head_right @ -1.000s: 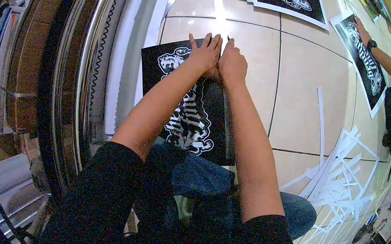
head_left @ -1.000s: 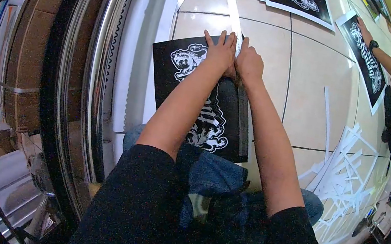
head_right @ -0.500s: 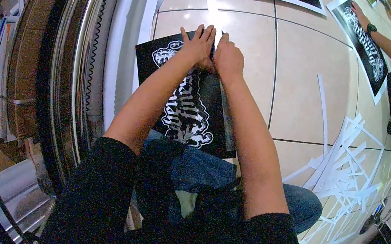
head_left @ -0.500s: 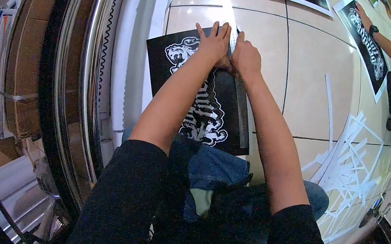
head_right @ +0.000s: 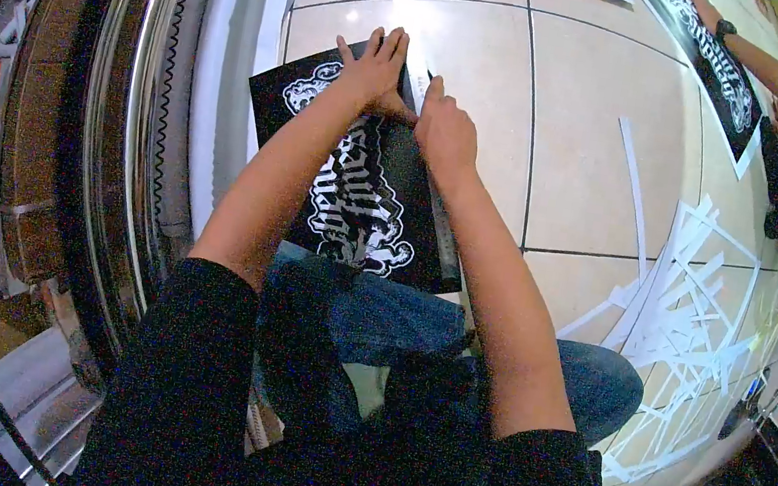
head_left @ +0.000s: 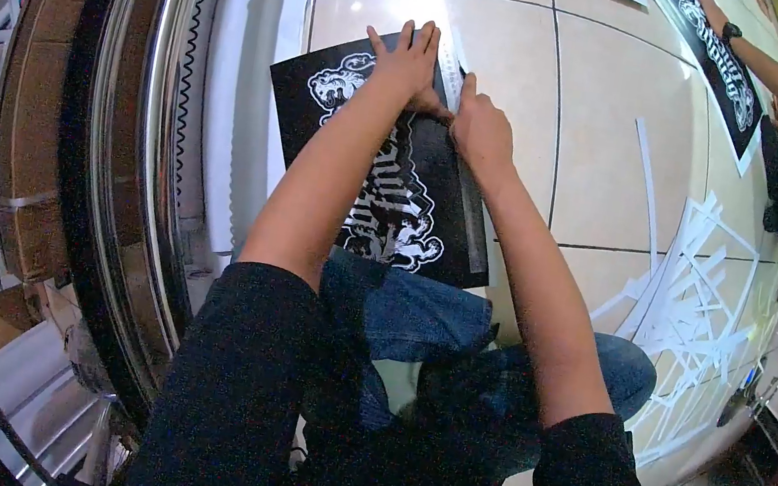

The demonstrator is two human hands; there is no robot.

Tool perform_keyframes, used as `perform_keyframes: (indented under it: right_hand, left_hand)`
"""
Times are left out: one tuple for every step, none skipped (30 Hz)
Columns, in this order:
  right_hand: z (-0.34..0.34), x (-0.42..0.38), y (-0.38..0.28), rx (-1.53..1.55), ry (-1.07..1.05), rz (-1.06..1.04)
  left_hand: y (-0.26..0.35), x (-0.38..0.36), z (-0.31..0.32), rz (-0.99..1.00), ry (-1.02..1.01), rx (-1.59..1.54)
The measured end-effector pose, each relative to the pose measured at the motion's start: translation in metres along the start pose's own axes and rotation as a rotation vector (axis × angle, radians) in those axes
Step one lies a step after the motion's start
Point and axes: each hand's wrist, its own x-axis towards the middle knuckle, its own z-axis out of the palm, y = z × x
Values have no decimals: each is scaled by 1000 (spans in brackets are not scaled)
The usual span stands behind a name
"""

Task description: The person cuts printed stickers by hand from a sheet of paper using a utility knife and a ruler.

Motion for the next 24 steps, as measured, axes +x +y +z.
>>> perform_keyframes:
  right_hand:
    - [0,-10,2,-11,-6,-4]
    - [0,-21,3,-20,-11,-7]
    - [-1,-33,6,-23,-13,1]
    - [-1,-46,9,-59,8,-41]
    - [-1,-58,12,-94,31,-83]
    - [-1,-71,14,-98,30,-78]
    - [-1,-84,16,-106,20,-66]
    - [-1,-96,18,-114,11,-53]
    - [-2,-108,19,-118,8,-48]
    - [-3,-118,21,-118,-24,-28]
    - [-4,-125,22,-117,-60,-9]
    - [-3,-126,22,-123,-57,-7]
    - [0,-127,23,-133,-49,-5]
    - [0,-128,23,-141,-40,-3]
    - [-3,-127,22,-144,-30,-3]
    - [-6,-127,22,-148,-49,7]
    - [-9,-127,23,-152,-70,15]
    - [-13,-127,26,-154,-65,14]
    - [-17,-127,33,-152,-91,83]
    - [-21,-127,42,-149,-118,151]
    - [-22,-129,61,-172,-89,185]
    - [-24,-131,81,-193,-61,220]
    - [-37,-133,94,-186,-21,281]
    - [-50,-131,111,-215,-80,388]
  left_hand:
    - [2,-2,-3,7,0,-4]
    - [2,-4,-5,5,7,3]
    - [3,-6,-6,3,11,10]
    - [2,-8,-5,10,16,1]
    - [2,-8,-5,16,16,0]
    - [3,-8,-5,14,25,4]
    - [3,-9,-4,10,36,7]
    - [3,-9,-3,12,45,16]
    - [3,-9,-2,17,43,12]
    - [3,-9,-3,12,48,15]
    - [3,-10,-2,7,50,17]
    - [3,-10,-3,10,55,14]
    - [3,-10,-4,9,47,15]
    - [4,-11,-5,8,39,17]
    - [5,-11,-8,10,49,19]
    - [6,-12,-10,4,31,28]
    - [7,-13,-11,-4,11,36]
    - [7,-13,-11,-5,16,36]
    - [6,-12,-12,2,-2,29]
    - [5,-12,-12,7,-20,22]
    - [4,-12,-9,4,-17,23]
    - [2,-11,-5,12,2,4]
    - [2,-11,-2,21,21,-13]
    - [1,-12,-2,26,28,-9]
